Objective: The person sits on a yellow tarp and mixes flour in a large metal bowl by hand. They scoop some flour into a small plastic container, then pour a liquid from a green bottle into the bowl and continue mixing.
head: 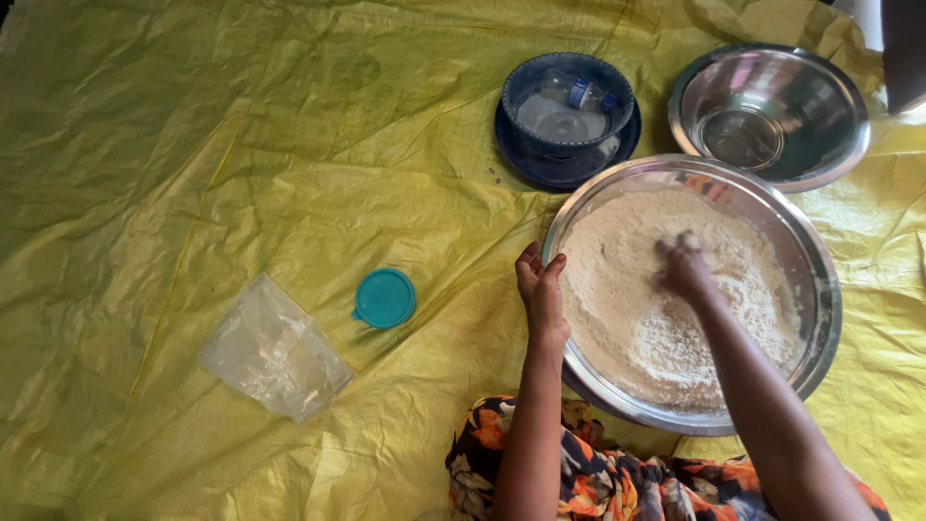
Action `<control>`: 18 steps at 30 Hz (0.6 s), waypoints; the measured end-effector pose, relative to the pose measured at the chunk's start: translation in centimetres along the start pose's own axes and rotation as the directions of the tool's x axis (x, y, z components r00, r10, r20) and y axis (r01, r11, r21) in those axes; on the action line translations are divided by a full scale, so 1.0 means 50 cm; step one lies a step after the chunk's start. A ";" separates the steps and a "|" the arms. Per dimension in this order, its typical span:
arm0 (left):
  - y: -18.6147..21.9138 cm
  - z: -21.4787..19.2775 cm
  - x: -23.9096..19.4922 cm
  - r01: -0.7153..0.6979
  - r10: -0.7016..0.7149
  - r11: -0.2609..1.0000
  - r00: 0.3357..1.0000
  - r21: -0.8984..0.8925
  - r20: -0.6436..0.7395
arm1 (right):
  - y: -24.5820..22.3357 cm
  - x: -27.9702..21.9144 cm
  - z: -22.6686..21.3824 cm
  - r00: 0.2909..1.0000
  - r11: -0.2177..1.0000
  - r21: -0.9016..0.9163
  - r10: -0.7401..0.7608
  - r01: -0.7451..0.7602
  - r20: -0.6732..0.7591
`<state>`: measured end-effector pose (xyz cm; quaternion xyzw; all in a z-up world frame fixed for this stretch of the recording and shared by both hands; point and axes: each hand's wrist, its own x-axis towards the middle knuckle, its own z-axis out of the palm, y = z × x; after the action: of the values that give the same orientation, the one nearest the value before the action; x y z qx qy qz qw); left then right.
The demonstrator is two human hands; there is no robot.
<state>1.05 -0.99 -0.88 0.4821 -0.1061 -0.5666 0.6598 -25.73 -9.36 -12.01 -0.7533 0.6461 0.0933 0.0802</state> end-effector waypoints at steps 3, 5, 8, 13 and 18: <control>0.001 -0.002 -0.001 -0.003 0.003 1.000 1.000 -0.009 -0.003 | -0.039 0.002 0.048 0.980 0.980 -0.017 -0.195 0.196 0.048; 0.005 -0.003 -0.002 -0.007 0.007 1.000 1.000 0.013 -0.016 | -0.057 -0.037 0.060 0.929 0.932 0.016 -0.361 0.361 0.081; 0.018 -0.003 -0.006 -0.003 0.003 0.999 1.000 -0.049 0.006 | -0.053 -0.120 0.032 0.850 0.849 0.053 -0.525 0.526 -0.027; 0.037 -0.003 -0.013 0.027 -0.027 1.000 1.000 -0.005 -0.013 | 0.012 -0.171 -0.076 0.881 0.905 -0.220 -0.259 0.365 0.396; 0.034 0.003 -0.014 0.040 -0.040 0.999 0.999 0.000 -0.005 | -0.002 -0.105 -0.115 0.999 0.967 0.253 -0.031 0.019 0.042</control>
<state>1.82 -0.66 0.77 0.4857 -0.0949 -0.5784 0.6485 -26.20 -5.70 -5.13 -0.7427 0.6411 0.0267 0.1913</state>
